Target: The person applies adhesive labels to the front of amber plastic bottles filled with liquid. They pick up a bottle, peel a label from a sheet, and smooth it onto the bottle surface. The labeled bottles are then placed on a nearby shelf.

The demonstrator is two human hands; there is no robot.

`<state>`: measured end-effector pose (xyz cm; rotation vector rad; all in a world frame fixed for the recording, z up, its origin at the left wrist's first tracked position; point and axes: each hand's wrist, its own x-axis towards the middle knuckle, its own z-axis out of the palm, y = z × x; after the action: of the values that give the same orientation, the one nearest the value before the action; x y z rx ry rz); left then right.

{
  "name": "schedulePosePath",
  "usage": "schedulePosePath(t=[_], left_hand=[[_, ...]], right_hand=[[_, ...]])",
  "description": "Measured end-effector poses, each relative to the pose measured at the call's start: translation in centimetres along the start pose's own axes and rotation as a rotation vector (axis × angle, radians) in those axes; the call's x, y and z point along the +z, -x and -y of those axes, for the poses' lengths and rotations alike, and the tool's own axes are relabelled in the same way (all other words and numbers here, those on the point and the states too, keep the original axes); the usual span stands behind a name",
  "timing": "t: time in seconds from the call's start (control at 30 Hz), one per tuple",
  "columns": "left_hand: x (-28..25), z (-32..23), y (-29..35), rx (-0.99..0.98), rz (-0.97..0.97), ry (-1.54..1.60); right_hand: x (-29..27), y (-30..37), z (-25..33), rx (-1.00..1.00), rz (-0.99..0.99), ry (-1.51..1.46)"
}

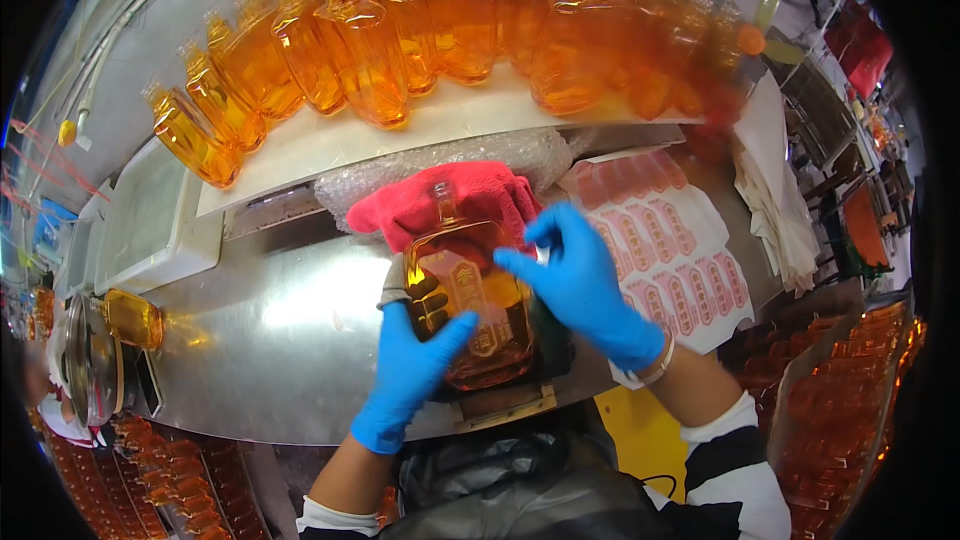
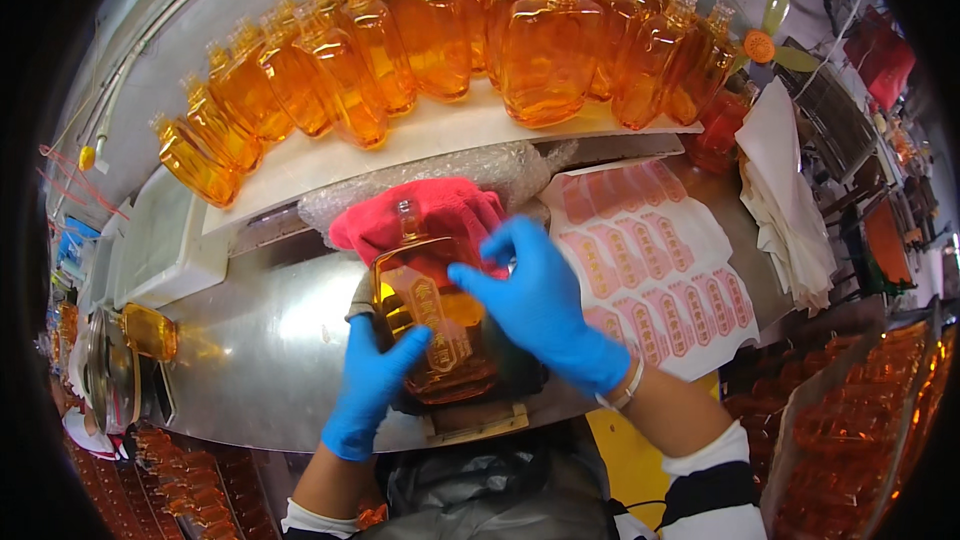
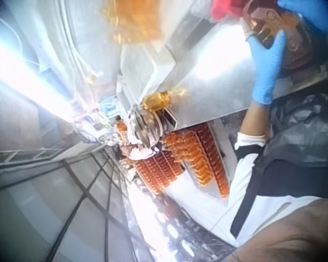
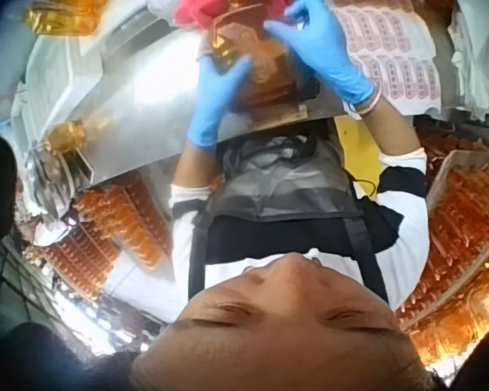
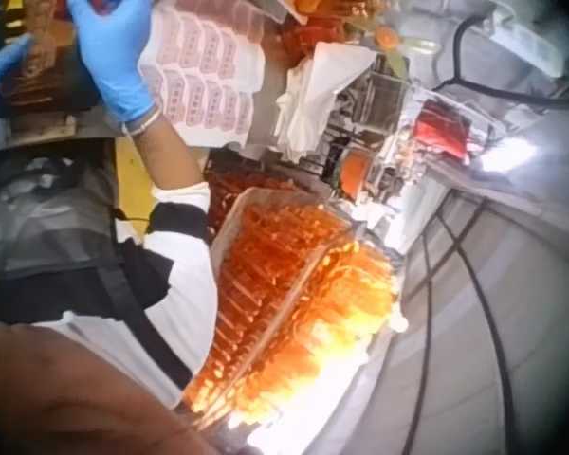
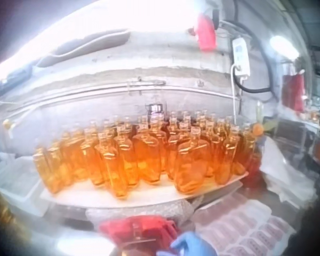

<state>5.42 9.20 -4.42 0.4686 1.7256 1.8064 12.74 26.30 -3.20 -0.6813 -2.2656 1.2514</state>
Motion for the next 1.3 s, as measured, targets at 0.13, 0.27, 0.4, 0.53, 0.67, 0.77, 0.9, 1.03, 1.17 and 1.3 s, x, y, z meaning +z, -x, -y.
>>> schedulePosePath(t=[0.13, 0.27, 0.4, 0.53, 0.67, 0.77, 0.9, 1.03, 1.17, 1.3], left_hand=[[-0.9, -0.2, -3.6, -0.146, -0.028, 0.118], [-0.4, -0.4, -3.8, -0.104, -0.048, 0.092], [0.1, -0.8, -3.9, -0.123, -0.062, 0.034], [0.4, -1.4, -3.9, -0.174, -0.11, -0.01], [0.3, -1.1, -4.0, -0.169, -0.103, 0.031], [0.3, -1.1, -3.9, -0.169, -0.099, 0.048], [0.3, -1.2, -3.9, -0.166, -0.113, 0.037], [0.3, -1.1, -3.9, -0.163, -0.12, 0.02], [-0.2, -0.6, -4.0, -0.119, -0.1, -0.059], [-1.7, 0.1, -2.0, -0.055, -0.06, 0.018]], right_hand=[[1.1, 6.0, -0.6, 0.301, 0.121, -0.23], [2.2, 7.2, -1.2, 0.279, 0.047, -0.218], [2.5, 7.5, -1.2, 0.269, -0.015, -0.304], [2.6, 7.4, -1.2, 0.318, -0.022, -0.295], [2.5, 7.3, -1.1, 0.343, 0.005, -0.265], [2.4, 7.2, -0.8, 0.355, 0.018, -0.275], [2.3, 7.1, -1.1, 0.356, 0.027, -0.264], [2.2, 7.1, -0.8, 0.371, 0.04, -0.261], [1.3, 6.5, -0.9, 0.452, 0.132, -0.375], [-1.8, 5.5, -2.6, 0.914, -0.002, -0.868]])
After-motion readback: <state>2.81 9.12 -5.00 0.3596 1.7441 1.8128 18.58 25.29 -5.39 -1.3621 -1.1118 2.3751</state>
